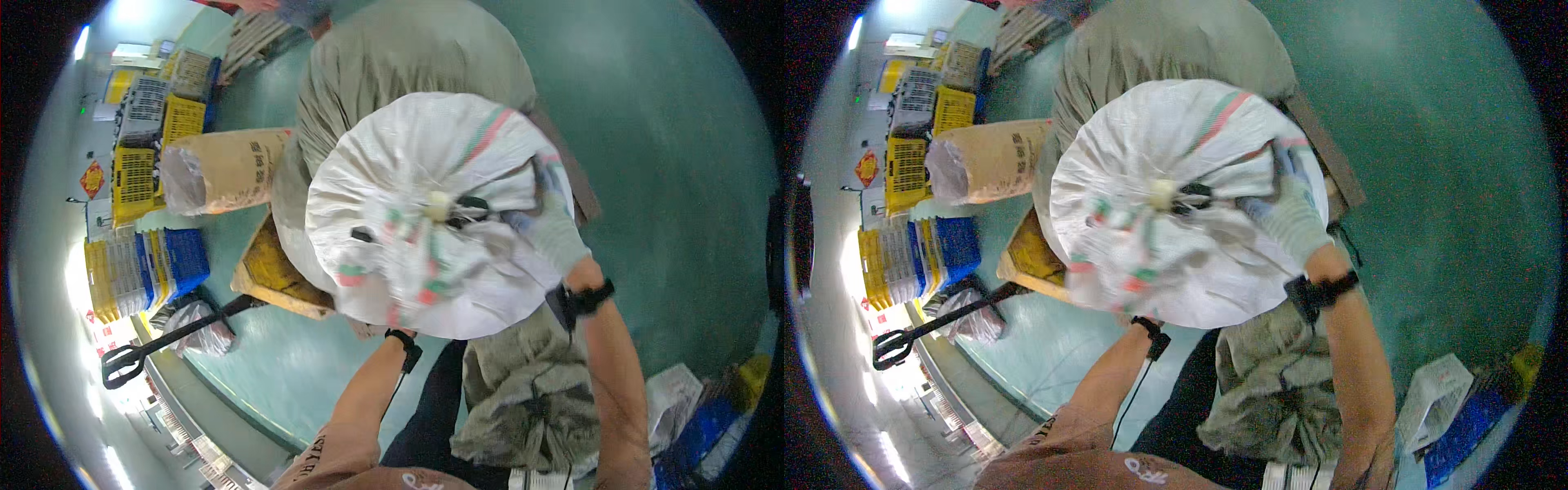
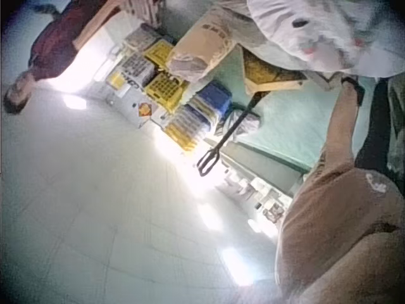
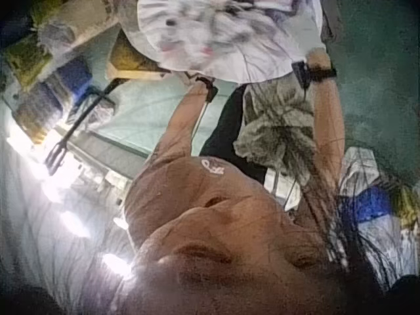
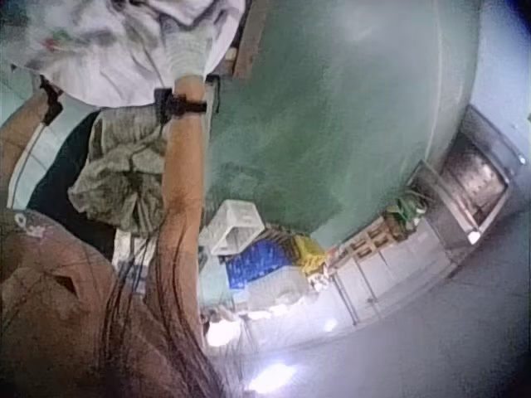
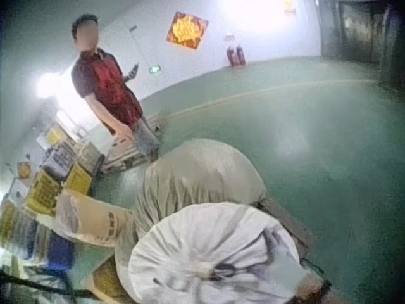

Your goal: The recorder weighs small plastic components by taking them out of large bags and placing them on a digital scale in a basket.

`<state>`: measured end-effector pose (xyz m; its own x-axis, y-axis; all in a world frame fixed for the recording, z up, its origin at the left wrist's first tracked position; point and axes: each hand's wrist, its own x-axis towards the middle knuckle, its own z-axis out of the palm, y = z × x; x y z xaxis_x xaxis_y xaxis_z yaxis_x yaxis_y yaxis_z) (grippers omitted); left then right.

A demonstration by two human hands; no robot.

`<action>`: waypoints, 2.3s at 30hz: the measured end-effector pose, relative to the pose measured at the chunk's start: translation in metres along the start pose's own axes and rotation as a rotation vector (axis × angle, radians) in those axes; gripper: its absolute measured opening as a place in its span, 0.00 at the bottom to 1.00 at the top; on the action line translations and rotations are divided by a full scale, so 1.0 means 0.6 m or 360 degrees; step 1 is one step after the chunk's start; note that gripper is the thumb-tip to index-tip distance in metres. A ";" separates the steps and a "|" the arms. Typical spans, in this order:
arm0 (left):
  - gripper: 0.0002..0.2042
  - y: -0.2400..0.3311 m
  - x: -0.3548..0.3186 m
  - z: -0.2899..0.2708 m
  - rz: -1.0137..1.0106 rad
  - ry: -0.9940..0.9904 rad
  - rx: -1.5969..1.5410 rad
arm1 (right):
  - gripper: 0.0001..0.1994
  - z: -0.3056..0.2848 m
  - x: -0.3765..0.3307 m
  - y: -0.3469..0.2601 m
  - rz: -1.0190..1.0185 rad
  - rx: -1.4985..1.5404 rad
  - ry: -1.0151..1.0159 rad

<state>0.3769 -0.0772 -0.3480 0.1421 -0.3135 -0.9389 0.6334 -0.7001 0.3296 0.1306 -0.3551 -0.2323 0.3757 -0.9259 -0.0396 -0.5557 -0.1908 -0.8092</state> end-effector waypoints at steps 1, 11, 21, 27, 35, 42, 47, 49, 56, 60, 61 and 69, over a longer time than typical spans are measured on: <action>0.26 -0.015 0.000 -0.006 -0.0044 0.0011 0.0005 | 0.45 0.004 -0.002 0.011 0.0170 -0.0176 0.0065; 0.17 0.054 -0.169 -0.074 0.0843 0.0757 0.0387 | 0.42 -0.033 -0.019 0.058 0.0180 0.0047 0.0117; 0.30 0.187 -0.180 0.089 0.1870 0.1030 0.1714 | 0.21 -0.144 -0.116 0.028 0.0541 0.0205 0.0535; 0.12 0.227 -0.201 0.114 0.2257 0.0913 0.2037 | 0.19 -0.157 -0.294 -0.056 0.0807 0.0265 0.0613; 0.10 0.218 -0.239 0.068 0.2025 0.0037 0.2048 | 0.19 -0.157 -0.692 -0.143 0.1926 0.0748 -0.0315; 0.19 0.181 -0.281 0.053 0.1826 0.0071 0.2254 | 0.18 -0.067 -0.694 -0.179 0.1518 0.0397 -0.0726; 0.20 0.185 -0.257 -0.031 0.1406 -0.0142 0.0946 | 0.18 -0.092 -0.649 -0.169 0.1620 0.0486 -0.0522; 0.17 0.213 -0.212 -0.097 0.1464 0.0246 0.1466 | 0.16 -0.101 -0.687 -0.150 0.1714 0.0435 -0.0562; 0.20 0.343 0.003 -0.292 0.1499 0.0655 0.3139 | 0.18 -0.102 -1.006 -0.152 0.2205 0.0006 -0.0715; 0.20 0.428 0.089 -0.273 0.1644 0.0613 0.3470 | 0.18 -0.120 -1.048 -0.162 0.2523 0.0092 -0.0498; 0.20 0.448 0.111 -0.251 0.1792 0.0607 0.3439 | 0.18 -0.124 -1.040 -0.161 0.2558 0.0100 -0.0467; 0.15 0.497 0.183 -0.179 0.1013 0.0620 0.4200 | 0.18 -0.193 -0.971 -0.156 0.2632 0.0025 -0.0352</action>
<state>0.6630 -0.2513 -0.3633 0.0608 -0.7559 -0.6518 -0.8671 0.2835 -0.4097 -0.1222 0.1642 -0.0658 -0.4784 -0.0516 -0.8766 -0.4278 0.8855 0.1814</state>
